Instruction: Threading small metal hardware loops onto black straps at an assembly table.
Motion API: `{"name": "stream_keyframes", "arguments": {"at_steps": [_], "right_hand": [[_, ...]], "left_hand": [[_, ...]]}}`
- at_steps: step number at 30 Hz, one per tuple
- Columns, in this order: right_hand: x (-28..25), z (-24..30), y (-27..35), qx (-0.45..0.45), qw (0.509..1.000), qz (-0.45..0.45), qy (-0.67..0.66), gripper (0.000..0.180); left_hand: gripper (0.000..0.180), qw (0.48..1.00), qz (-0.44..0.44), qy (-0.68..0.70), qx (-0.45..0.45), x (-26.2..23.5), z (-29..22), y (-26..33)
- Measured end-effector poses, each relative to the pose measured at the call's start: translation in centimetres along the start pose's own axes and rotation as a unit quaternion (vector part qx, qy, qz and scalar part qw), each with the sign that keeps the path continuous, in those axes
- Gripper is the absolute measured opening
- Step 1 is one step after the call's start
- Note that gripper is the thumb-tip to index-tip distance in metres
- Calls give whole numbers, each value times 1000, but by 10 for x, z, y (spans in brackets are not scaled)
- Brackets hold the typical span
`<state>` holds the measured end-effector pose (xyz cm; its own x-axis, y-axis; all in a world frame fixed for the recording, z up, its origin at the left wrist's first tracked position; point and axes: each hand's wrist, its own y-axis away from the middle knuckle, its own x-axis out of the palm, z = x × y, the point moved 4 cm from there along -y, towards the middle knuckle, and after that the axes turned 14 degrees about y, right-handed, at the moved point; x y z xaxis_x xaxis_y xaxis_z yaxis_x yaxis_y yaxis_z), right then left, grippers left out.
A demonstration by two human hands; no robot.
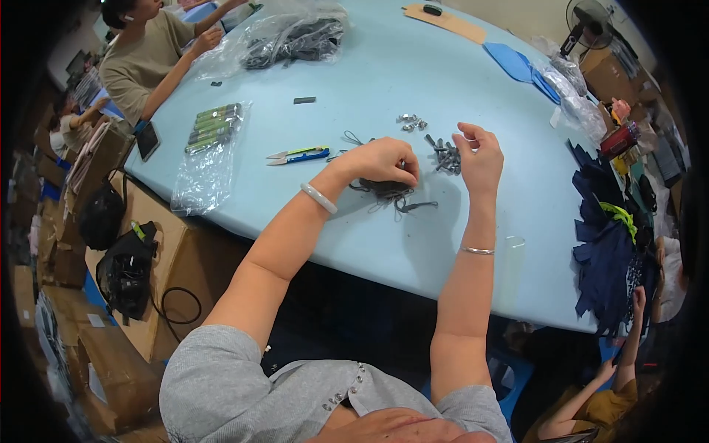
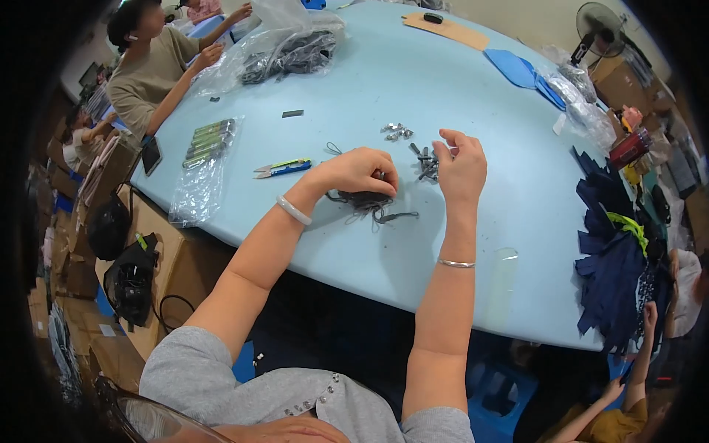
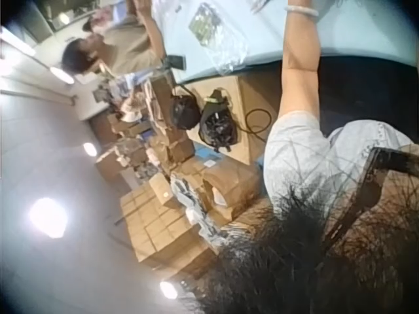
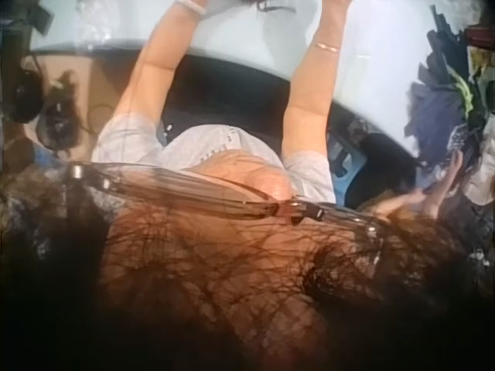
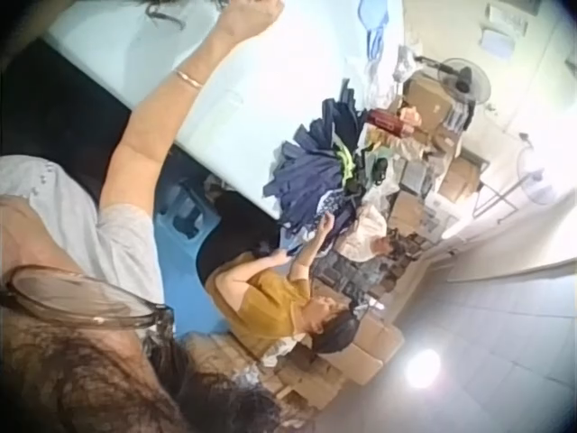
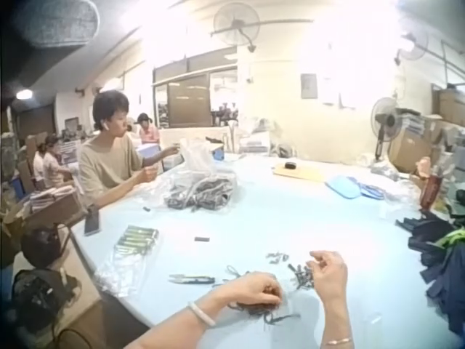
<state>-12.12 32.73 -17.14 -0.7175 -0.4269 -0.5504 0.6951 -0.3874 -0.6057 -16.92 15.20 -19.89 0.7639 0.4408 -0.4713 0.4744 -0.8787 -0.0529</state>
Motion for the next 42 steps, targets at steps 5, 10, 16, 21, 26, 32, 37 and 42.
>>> {"name": "stream_keyframes", "arguments": {"at_steps": [5, 10, 16, 21, 26, 32, 37, 42], "right_hand": [[10, 13, 3, 83, 977, 144, -130, 14], [30, 30, 19, 147, 899, 269, -314, 18], [30, 36, 20, 118, 905, 305, -273, 12], [27, 30, 18, 111, 914, 314, -231, 14], [26, 28, 17, 105, 926, 305, -196, 12], [25, 30, 14, 23, 973, 181, -144, 8], [14, 38, 10, -58, 991, 86, -81, 8], [12, 32, 8, -45, 997, 38, -50, 8]], "left_hand": [[15, 985, -108, 132, 23, -15, 11, 2], [13, 946, -195, 258, -5, -30, -1, 6], [17, 922, -239, 303, 31, -35, -7, 10], [18, 928, -219, 302, 12, -33, -3, 7], [17, 917, -213, 336, 25, -33, -3, 6], [18, 939, -206, 276, 8, -39, -10, -2], [18, 950, -193, 244, 14, -44, -19, -12], [17, 967, -240, 86, -8, -50, 12, -26]]}}
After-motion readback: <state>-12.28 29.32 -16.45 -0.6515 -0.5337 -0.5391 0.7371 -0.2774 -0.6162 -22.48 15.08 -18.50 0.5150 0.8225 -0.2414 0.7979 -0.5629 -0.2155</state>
